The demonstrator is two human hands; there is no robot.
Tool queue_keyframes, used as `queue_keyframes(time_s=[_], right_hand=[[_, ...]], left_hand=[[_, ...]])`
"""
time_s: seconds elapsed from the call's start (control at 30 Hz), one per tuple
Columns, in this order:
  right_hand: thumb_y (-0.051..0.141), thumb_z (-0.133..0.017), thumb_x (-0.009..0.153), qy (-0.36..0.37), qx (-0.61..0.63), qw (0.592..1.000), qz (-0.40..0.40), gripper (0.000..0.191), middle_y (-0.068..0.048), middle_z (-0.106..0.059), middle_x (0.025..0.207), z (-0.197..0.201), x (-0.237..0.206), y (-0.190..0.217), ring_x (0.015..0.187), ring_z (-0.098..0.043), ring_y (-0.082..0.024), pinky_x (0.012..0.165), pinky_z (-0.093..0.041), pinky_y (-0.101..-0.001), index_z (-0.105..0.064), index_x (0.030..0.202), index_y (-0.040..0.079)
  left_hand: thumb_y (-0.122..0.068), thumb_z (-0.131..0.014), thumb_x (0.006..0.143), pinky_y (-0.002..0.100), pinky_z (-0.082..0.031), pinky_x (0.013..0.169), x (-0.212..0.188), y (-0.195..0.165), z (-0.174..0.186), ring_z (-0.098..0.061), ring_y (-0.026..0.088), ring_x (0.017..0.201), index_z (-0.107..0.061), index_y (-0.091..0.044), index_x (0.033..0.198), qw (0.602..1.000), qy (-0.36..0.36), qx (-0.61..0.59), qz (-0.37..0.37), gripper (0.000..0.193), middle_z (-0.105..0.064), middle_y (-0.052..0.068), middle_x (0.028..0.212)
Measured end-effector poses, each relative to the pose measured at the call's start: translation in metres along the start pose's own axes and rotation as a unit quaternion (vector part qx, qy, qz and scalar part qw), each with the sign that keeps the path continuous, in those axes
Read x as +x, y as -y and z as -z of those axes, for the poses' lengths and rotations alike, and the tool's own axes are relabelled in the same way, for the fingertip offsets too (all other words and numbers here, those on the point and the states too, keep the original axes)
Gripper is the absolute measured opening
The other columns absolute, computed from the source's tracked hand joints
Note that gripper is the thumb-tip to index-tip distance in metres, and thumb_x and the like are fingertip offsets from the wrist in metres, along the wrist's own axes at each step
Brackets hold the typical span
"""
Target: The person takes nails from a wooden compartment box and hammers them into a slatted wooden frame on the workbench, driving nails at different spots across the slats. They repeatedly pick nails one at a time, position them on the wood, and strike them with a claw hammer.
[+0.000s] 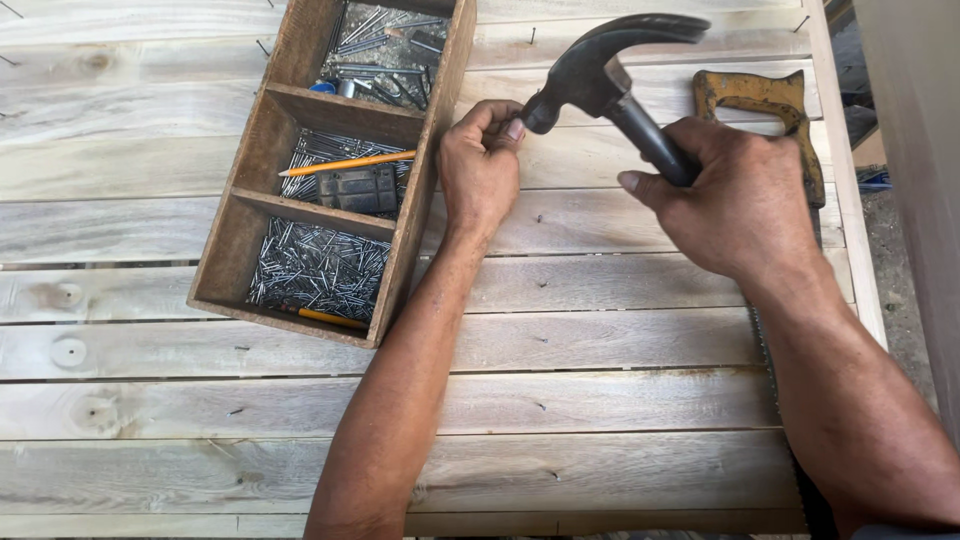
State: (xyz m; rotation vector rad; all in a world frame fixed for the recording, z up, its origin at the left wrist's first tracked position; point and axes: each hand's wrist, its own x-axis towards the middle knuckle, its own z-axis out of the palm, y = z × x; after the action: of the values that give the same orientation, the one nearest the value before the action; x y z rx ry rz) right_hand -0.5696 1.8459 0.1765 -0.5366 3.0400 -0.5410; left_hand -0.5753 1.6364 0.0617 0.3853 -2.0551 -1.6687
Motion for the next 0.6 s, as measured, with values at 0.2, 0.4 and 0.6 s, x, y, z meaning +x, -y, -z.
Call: queue_keyframes(time_s=[0.2, 0.4, 0.6], right_hand=[[0.031, -0.088, 0.093, -0.062, -0.002, 0.998, 0.022, 0.029, -0.007, -0.066, 0.063, 0.002, -0.008, -0.005, 0.051, -0.062, -0.015, 0.047, -0.050, -0.0346, -0.076, 0.093, 0.005], [0.031, -0.088, 0.093, -0.056, -0.003, 0.998, -0.003, 0.029, -0.008, -0.067, 0.063, 0.000, -0.012, -0.009, 0.051, -0.064, -0.016, 0.045, -0.050, -0.0341, -0.075, 0.094, 0.005], [0.029, -0.087, 0.093, -0.047, -0.014, 0.999, 0.018, 0.028, -0.009, -0.068, 0.066, -0.002, -0.014, -0.007, 0.052, -0.065, -0.017, 0.046, -0.052, -0.0356, -0.073, 0.094, 0.005]], left_hand=[[-0.005, -0.071, 0.092, 0.029, -0.057, 0.075, -0.003, 0.001, 0.004, -0.075, 0.013, 0.084, -0.076, -0.006, 0.099, 0.999, 0.024, 0.010, -0.036, 0.009, -0.079, 0.005, 0.089], [-0.006, -0.073, 0.089, 0.031, -0.059, 0.081, -0.001, 0.004, 0.002, -0.073, 0.016, 0.093, -0.077, -0.006, 0.096, 0.997, 0.062, 0.046, -0.010, 0.008, -0.075, 0.005, 0.108], [-0.002, -0.075, 0.085, 0.036, -0.053, 0.095, -0.001, 0.008, 0.000, -0.065, 0.022, 0.109, -0.078, -0.005, 0.093, 0.984, 0.076, 0.142, -0.080, 0.009, -0.077, 0.006, 0.106]])
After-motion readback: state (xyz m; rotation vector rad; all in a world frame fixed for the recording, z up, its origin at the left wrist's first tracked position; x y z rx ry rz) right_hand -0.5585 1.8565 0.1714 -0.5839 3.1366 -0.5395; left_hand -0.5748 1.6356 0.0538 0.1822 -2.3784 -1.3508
